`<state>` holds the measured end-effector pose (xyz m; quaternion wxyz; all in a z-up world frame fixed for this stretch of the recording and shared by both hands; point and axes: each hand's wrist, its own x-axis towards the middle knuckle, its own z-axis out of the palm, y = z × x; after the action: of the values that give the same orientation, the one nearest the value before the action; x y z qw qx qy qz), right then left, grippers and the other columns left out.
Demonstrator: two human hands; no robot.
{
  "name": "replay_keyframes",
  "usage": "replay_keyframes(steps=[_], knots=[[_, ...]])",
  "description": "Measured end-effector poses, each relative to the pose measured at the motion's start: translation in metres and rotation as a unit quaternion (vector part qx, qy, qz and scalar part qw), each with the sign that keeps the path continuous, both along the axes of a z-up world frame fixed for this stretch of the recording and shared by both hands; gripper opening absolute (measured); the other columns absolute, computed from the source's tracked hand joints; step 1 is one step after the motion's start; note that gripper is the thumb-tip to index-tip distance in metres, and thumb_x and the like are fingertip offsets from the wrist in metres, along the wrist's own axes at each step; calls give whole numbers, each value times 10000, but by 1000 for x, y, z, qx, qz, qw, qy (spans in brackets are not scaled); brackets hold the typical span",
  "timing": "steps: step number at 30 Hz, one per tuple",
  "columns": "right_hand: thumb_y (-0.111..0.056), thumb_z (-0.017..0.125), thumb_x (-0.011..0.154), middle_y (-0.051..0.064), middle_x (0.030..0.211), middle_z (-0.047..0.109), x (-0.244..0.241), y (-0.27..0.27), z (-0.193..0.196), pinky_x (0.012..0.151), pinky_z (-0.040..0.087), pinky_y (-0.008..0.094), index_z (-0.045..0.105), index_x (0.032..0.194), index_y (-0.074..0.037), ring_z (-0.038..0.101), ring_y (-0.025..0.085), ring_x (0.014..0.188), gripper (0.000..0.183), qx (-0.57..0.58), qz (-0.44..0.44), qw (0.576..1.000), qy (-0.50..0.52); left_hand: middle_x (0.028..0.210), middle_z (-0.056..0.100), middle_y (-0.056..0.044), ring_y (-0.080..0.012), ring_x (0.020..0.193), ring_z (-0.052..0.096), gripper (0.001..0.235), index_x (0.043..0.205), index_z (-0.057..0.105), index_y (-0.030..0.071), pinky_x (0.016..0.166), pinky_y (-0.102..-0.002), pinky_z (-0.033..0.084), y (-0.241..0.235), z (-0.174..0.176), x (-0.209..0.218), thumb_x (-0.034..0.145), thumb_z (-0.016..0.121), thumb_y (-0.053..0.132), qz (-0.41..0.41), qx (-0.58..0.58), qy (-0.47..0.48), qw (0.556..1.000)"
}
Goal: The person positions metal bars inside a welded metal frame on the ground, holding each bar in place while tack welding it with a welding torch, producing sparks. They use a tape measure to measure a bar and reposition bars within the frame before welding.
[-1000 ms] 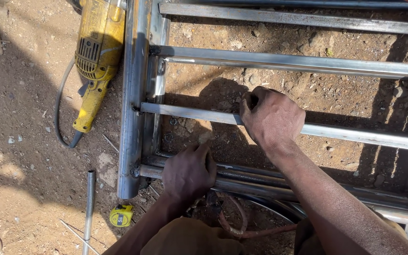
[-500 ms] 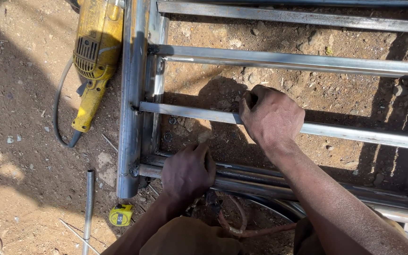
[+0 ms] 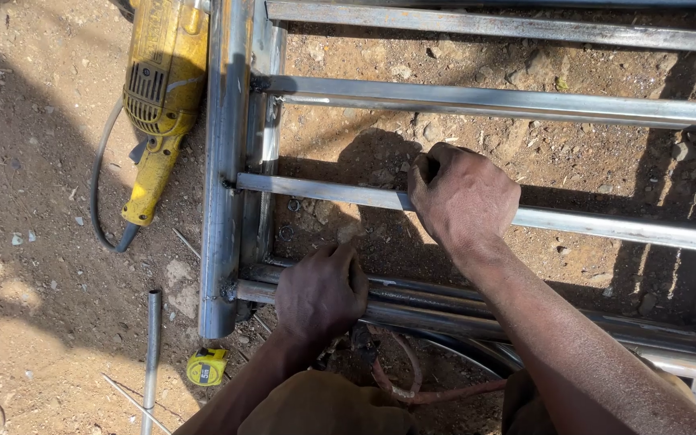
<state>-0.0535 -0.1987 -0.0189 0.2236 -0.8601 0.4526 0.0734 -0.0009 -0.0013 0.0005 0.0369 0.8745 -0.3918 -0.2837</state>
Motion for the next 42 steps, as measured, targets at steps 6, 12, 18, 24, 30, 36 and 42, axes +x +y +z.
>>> replay_keyframes(steps=[6, 12, 18, 24, 30, 36, 42], knots=[[-484, 613, 939, 97, 721, 717, 0, 0, -3, 707, 573, 474, 749, 801, -232, 754, 387, 824, 317, -10, -3, 1000, -5, 851, 725, -149, -368, 816, 765, 244, 982, 716, 122, 553, -459, 641, 1, -2, 1, 943, 502, 232, -4, -4, 1, 1000], [-483, 604, 948, 112, 720, 714, 0, 0, -2, 702, 573, 487, 755, 810, -218, 750, 401, 822, 334, 2, 1, 1000, -10, 849, 718, -151, -372, 817, 762, 237, 966, 710, 126, 564, -471, 646, 0, 2, -1, 945, 503, 239, -1, -8, 0, 1000], [-483, 604, 949, 97, 712, 712, 1, 0, 0, 694, 568, 463, 751, 804, -224, 753, 381, 813, 330, -1, 3, 1000, -9, 851, 718, -148, -367, 823, 763, 244, 992, 716, 119, 553, -459, 646, 4, -3, 0, 943, 505, 231, -6, -4, 2, 1000], [-487, 605, 969, 90, 699, 706, 1, -1, -1, 687, 566, 450, 752, 807, -223, 756, 364, 805, 343, 1, 2, 1000, -5, 839, 711, -145, -368, 798, 759, 238, 978, 712, 116, 538, -457, 640, 5, -4, -1, 942, 506, 230, -10, -13, -2, 1000], [-452, 595, 1012, 83, 722, 725, 7, -1, 11, 747, 573, 437, 774, 880, -215, 761, 322, 832, 324, 18, 27, 999, 35, 823, 704, -142, -368, 768, 755, 231, 961, 707, 114, 521, -456, 634, 6, -6, -4, 940, 507, 227, -2, -30, -16, 999], [-483, 504, 919, -12, 1060, 788, 22, -21, 23, 821, 563, 439, 763, 1048, -340, 734, 257, 954, 323, 223, 103, 967, 71, 865, 715, -107, -310, 697, 700, 460, 1357, 613, 143, 442, -494, 571, 8, -21, -4, 926, 547, 291, 22, -27, -3, 999], [-575, 628, 783, -27, 1287, 773, 16, -36, 28, 1013, 508, 322, 766, 1190, -254, 694, 166, 1198, 537, 388, 121, 914, 2, 808, 673, -109, -300, 599, 654, 203, 1007, 644, 119, 404, -478, 535, 11, -28, -6, 945, 559, 294, 26, -33, -11, 999]])
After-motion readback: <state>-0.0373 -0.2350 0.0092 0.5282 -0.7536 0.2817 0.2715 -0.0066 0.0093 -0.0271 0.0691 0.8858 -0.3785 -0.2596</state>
